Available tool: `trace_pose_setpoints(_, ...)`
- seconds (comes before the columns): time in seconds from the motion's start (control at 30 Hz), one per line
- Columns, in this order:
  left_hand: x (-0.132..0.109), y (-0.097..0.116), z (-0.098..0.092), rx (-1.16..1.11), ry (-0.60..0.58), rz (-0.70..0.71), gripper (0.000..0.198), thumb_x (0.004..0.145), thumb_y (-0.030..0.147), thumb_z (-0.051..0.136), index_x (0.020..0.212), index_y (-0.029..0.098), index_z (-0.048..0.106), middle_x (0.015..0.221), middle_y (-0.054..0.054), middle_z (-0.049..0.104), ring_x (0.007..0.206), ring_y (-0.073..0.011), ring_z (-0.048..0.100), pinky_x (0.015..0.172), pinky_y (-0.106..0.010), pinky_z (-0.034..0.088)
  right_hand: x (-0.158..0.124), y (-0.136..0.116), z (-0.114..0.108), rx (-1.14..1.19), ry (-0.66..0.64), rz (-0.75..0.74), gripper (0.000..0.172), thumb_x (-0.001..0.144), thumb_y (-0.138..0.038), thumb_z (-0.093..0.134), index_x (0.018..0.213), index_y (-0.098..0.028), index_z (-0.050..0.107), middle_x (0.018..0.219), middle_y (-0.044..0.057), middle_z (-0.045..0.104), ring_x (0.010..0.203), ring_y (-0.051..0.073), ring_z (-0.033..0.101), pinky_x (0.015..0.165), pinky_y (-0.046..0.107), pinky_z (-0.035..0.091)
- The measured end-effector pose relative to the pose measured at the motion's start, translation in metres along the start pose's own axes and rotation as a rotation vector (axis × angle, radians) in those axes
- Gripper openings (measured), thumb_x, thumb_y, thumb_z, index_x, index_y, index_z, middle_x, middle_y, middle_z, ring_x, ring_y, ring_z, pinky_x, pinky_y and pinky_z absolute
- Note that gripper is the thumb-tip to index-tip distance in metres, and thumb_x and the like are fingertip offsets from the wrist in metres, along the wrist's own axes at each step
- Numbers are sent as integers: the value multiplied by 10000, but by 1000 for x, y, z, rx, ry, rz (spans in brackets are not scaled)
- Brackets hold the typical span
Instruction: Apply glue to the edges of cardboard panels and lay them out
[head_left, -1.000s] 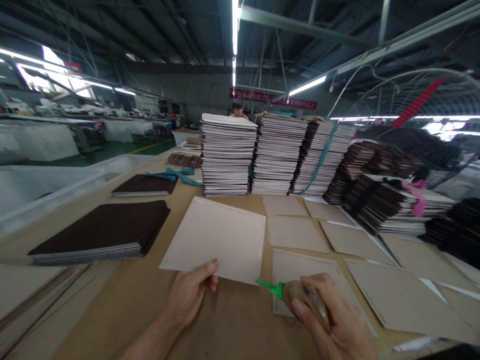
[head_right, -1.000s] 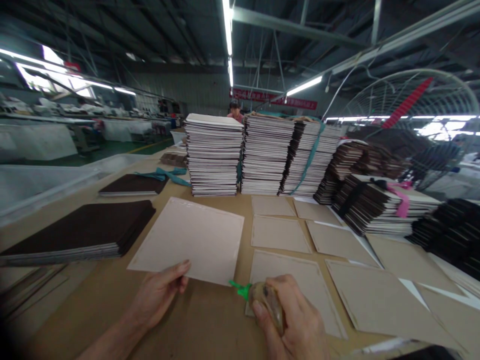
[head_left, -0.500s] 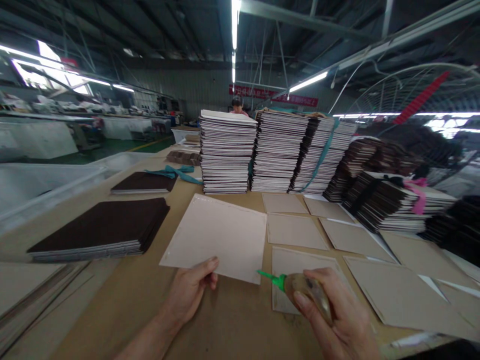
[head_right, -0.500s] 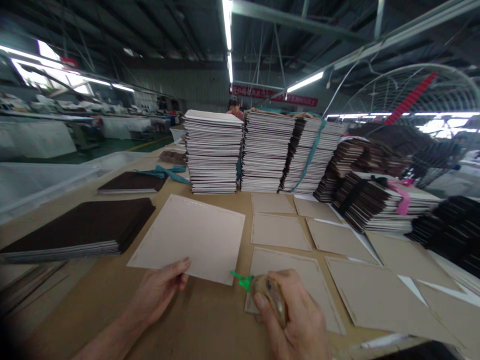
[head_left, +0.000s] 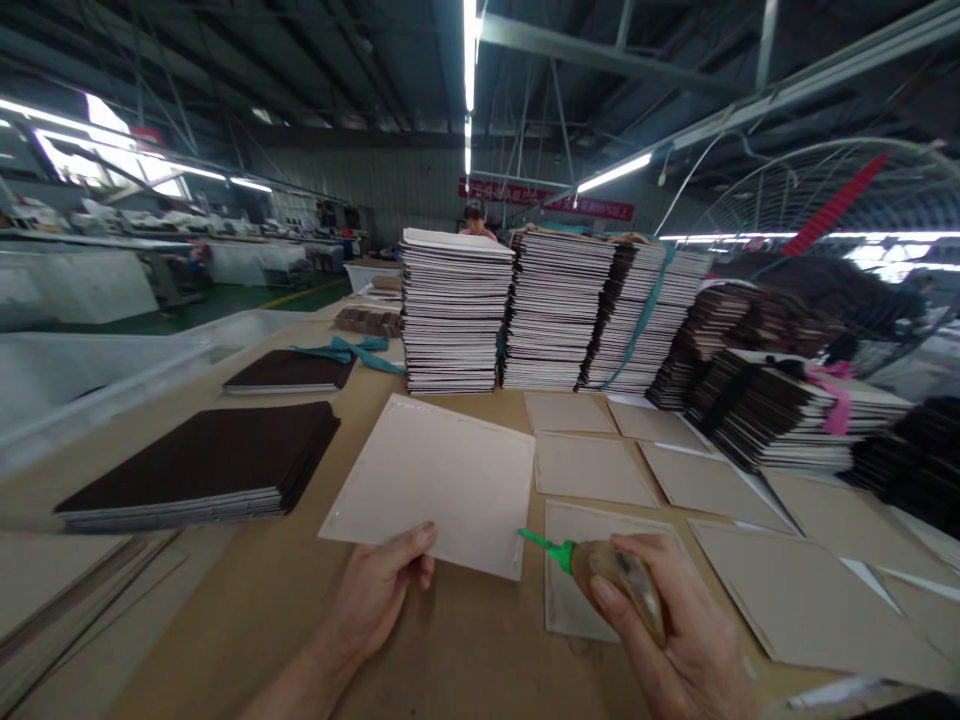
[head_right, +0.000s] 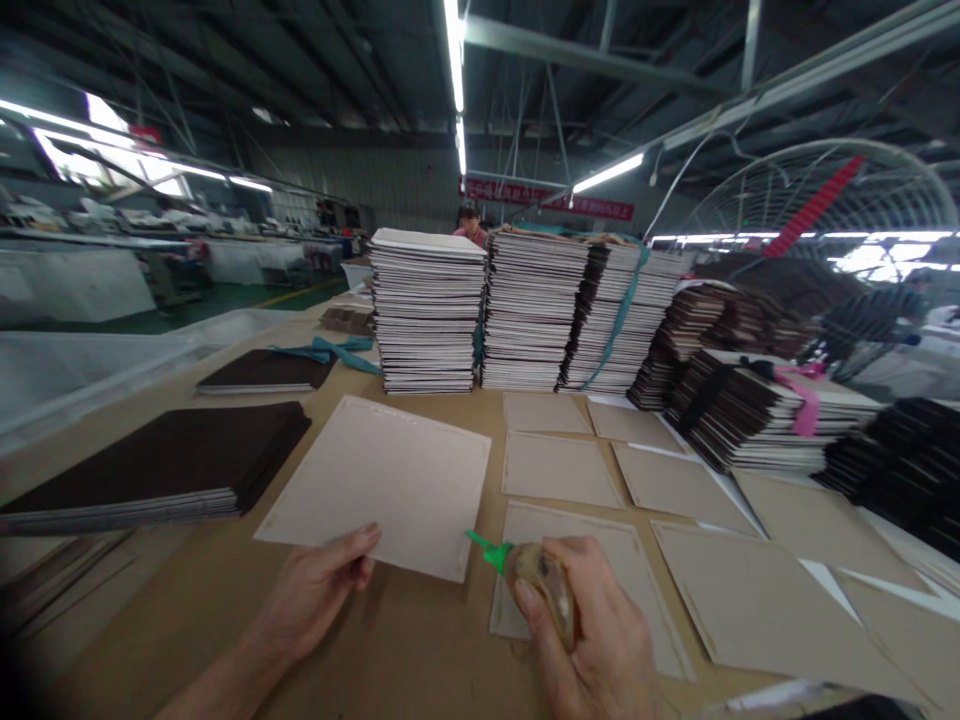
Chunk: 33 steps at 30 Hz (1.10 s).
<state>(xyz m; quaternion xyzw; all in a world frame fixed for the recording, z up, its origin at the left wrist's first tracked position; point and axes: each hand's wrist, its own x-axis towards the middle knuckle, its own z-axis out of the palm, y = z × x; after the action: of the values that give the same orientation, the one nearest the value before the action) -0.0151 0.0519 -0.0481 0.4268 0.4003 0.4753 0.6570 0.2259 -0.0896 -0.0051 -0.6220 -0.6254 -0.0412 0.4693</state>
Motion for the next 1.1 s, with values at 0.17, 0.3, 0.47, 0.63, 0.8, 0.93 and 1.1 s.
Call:
trace_pose_setpoints(0.17, 0, 0, 1, -14, -1, -8, 291, 629, 373, 823, 560, 124, 690, 511, -19, 586, 511, -111, 499, 473, -204, 407, -5, 2, 1, 36, -52, 5, 197, 950, -391, 504, 1066, -239, 554, 999, 37, 586, 868, 198, 597, 708, 289, 476)
trace_pose_setpoints(0.3, 2, -1, 0, -19, 6, -4, 289, 639, 365, 819, 564, 119, 689, 522, -23, 595, 519, -108, 505, 486, -197, 422, -5, 1, -2, 42, -90, -1, 154, 956, -341, 500, 1058, -238, 551, 986, 36, 579, 865, 189, 589, 717, 284, 466)
trace_pose_setpoints(0.47, 3, -1, 0, -34, 28, 12, 290, 606, 369, 833, 574, 124, 681, 521, -10, 584, 505, -110, 503, 454, -199, 417, -8, 1, -5, 64, -132, -13, 159, 948, -354, 513, 1043, -233, 553, 956, 35, 576, 833, 187, 591, 686, 271, 471)
trace_pose_setpoints(0.63, 3, 1, 2, -36, 36, 12, 289, 592, 358, 837, 565, 116, 681, 506, -17, 582, 493, -114, 506, 439, -200, 415, -8, 2, -4, 78, -146, -1, 140, 950, -323, 499, 1055, -240, 539, 971, 23, 567, 855, 173, 582, 707, 259, 460)
trace_pose_setpoints(0.8, 4, 0, 1, -36, 42, 12, 288, 590, 357, 839, 560, 117, 684, 512, -18, 592, 499, -109, 512, 454, -192, 424, -8, 0, -5, 90, -158, 14, 142, 948, -331, 499, 1047, -238, 542, 957, 23, 567, 836, 174, 578, 685, 262, 462)
trace_pose_setpoints(0.93, 4, -3, 0, -31, 40, 5, 290, 594, 371, 840, 589, 117, 699, 523, -18, 599, 502, -107, 511, 452, -189, 417, -5, -2, -6, 76, -156, -4, 133, 951, -327, 495, 1040, -242, 547, 954, 16, 570, 831, 169, 582, 683, 258, 464)
trace_pose_setpoints(1.1, 4, -4, -1, -14, 6, 8, 314, 617, 406, 826, 589, 119, 701, 522, -21, 597, 510, -108, 508, 468, -189, 415, 6, 5, -3, -67, 9, -18, 221, 942, -401, 536, 1100, -248, 550, 1053, 16, 588, 934, 182, 597, 778, 279, 478)
